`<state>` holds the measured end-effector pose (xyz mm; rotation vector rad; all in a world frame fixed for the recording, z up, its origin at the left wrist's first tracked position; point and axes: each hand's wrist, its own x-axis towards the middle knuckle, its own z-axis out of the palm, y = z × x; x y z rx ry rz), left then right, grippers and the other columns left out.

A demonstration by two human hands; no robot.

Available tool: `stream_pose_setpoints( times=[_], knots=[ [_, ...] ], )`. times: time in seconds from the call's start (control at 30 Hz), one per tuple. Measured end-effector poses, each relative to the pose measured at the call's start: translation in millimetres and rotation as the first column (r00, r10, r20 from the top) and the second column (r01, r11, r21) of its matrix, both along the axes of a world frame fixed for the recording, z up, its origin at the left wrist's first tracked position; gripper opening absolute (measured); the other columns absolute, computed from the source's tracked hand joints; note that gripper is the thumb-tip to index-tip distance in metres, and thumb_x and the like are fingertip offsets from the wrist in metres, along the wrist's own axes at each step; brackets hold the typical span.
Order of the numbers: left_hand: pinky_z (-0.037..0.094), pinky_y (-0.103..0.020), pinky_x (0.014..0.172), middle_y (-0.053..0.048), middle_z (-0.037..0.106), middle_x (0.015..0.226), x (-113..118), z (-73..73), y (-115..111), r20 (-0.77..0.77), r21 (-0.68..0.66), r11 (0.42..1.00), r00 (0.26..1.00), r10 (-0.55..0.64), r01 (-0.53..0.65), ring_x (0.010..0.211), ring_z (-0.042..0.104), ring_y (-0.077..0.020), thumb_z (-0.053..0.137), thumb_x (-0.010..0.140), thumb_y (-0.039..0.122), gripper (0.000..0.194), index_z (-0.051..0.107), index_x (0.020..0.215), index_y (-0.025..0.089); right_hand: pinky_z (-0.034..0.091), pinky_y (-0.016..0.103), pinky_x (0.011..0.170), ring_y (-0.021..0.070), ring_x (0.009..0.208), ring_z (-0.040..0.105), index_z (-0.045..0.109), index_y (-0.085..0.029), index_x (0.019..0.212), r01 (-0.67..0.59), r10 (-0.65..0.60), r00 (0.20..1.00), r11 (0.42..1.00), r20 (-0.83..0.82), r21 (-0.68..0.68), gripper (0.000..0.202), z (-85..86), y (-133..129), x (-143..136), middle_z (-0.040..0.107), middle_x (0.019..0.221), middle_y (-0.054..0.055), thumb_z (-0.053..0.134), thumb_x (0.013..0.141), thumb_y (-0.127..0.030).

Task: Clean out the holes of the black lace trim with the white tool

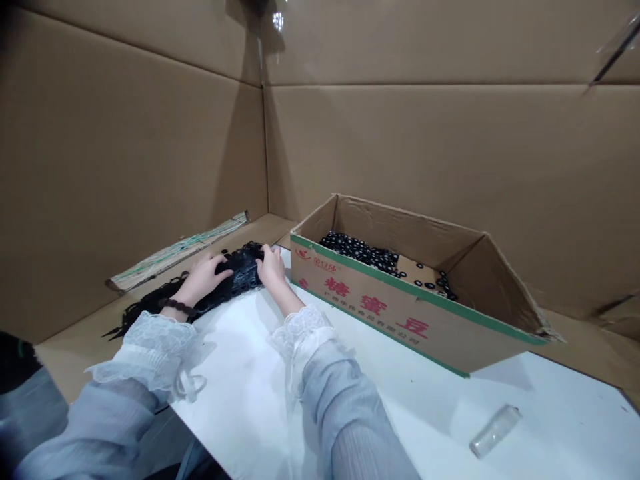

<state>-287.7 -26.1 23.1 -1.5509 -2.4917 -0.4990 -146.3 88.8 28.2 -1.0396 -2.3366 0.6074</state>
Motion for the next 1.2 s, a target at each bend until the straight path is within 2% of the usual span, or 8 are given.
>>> stream_pose_setpoints(
  times=[0.1, 0.17, 0.3, 0.47, 0.7, 0.83, 1.07, 1.2],
  knots=[
    [0.038, -0.034, 0.092, -0.011, 0.054, 0.112, -6, -2.7, 2, 0.008, 0.053, 0.997, 0.998, 0.06, -0.06, 0.106, 0.051, -0.0242, 0.043, 0.085, 0.037, 0.034, 0.052, 0.111, 0.017, 0.041, 0.029, 0.087, 0.019, 0.106, 0.052, 0.043, -0.019, 0.117, -0.005, 0.006, 0.999, 1.0, -0.047, 0.02, 0.034, 3.5, 7, -8, 0.049, 0.115, 0.01, 0.045, 0.086, -0.032],
    [0.039, -0.037, 0.091, -0.015, 0.054, 0.114, -8, -8.2, 5, 0.022, 0.052, 0.992, 0.994, 0.11, -0.111, 0.107, 0.051, -0.0274, 0.044, 0.085, 0.036, 0.039, 0.049, 0.116, 0.014, 0.04, 0.033, 0.088, 0.0234, 0.108, 0.049, 0.044, -0.014, 0.116, 0.01, -0.01, 0.999, 1.0, -0.035, 0.003, 0.041, 1.9, 13, -14, 0.05, 0.115, 0.014, 0.052, 0.082, -0.036],
    [0.039, -0.044, 0.089, -0.021, 0.055, 0.112, -8, -19.0, 9, 0.031, 0.025, 0.986, 0.986, 0.164, -0.165, 0.108, 0.051, -0.0335, 0.044, 0.084, 0.041, 0.052, 0.045, 0.124, 0.007, 0.04, 0.041, 0.086, 0.0317, 0.107, 0.049, 0.052, -0.009, 0.106, 0.027, -0.025, 0.999, 0.998, 0.022, -0.057, 0.045, -12.2, 20, -23, 0.054, 0.109, 0.021, 0.064, 0.071, -0.034],
    [0.039, -0.046, 0.088, -0.019, 0.057, 0.108, -4, -18.2, 10, 0.017, 0.038, 0.986, 0.987, 0.163, -0.163, 0.107, 0.05, -0.0337, 0.046, 0.083, 0.041, 0.042, 0.058, 0.114, 0.015, 0.04, 0.04, 0.086, 0.0303, 0.107, 0.049, 0.055, -0.012, 0.108, 0.026, -0.028, 0.999, 0.997, -0.04, -0.07, 0.045, -29.1, 23, -24, 0.055, 0.11, 0.018, 0.062, 0.071, -0.037],
    [0.039, -0.031, 0.09, -0.009, 0.059, 0.114, -1, -6.3, 7, 0.036, 0.12, 0.976, 0.983, 0.179, -0.183, 0.106, 0.053, -0.0229, 0.038, 0.087, 0.039, 0.038, 0.059, 0.111, 0.019, 0.043, 0.025, 0.073, 0.016, 0.084, 0.058, 0.057, -0.018, 0.101, -0.041, 0.021, 0.987, 0.991, -0.157, -0.125, 0.039, -29.7, 28, -20, 0.064, 0.094, 0.005, 0.041, 0.084, -0.049],
    [0.044, -0.036, 0.078, -0.014, 0.066, 0.096, -2, -6.9, 14, 0.068, 0.031, 0.969, 0.968, 0.243, -0.246, 0.092, 0.06, -0.0283, 0.035, 0.087, 0.033, 0.038, 0.065, 0.101, 0.015, 0.04, 0.03, 0.082, 0.02, 0.094, 0.056, 0.058, -0.015, 0.101, 0.01, -0.026, 0.99, 0.994, -0.141, -0.113, 0.045, -31.3, 26, -19, 0.062, 0.1, 0.012, 0.028, 0.089, -0.046],
    [0.035, -0.052, 0.086, -0.027, 0.054, 0.111, 18, -9.8, 32, -0.003, 0.008, 0.958, 0.958, 0.285, -0.285, 0.108, 0.047, -0.0398, 0.039, 0.084, 0.039, 0.047, 0.055, 0.112, 0.004, 0.032, 0.041, 0.093, 0.0317, 0.11, 0.045, 0.056, -0.006, 0.107, 0.063, -0.069, 0.996, 0.992, -0.054, -0.109, 0.046, -34.5, 18, -24, 0.056, 0.111, 0.024, 0.06, 0.072, -0.037],
    [0.027, -0.051, 0.095, -0.026, 0.042, 0.125, 31, -6.5, 31, -0.06, 0.071, 0.985, 0.985, 0.159, -0.155, 0.12, 0.036, -0.0371, 0.038, 0.084, 0.025, 0.046, 0.042, 0.125, 0.005, 0.034, 0.045, 0.088, 0.0339, 0.105, 0.049, 0.061, -0.012, 0.095, 0.063, -0.075, 0.995, 0.984, -0.069, -0.169, 0.041, -34.4, 21, -22, 0.062, 0.098, 0.02, 0.064, 0.067, -0.041]
  ],
)
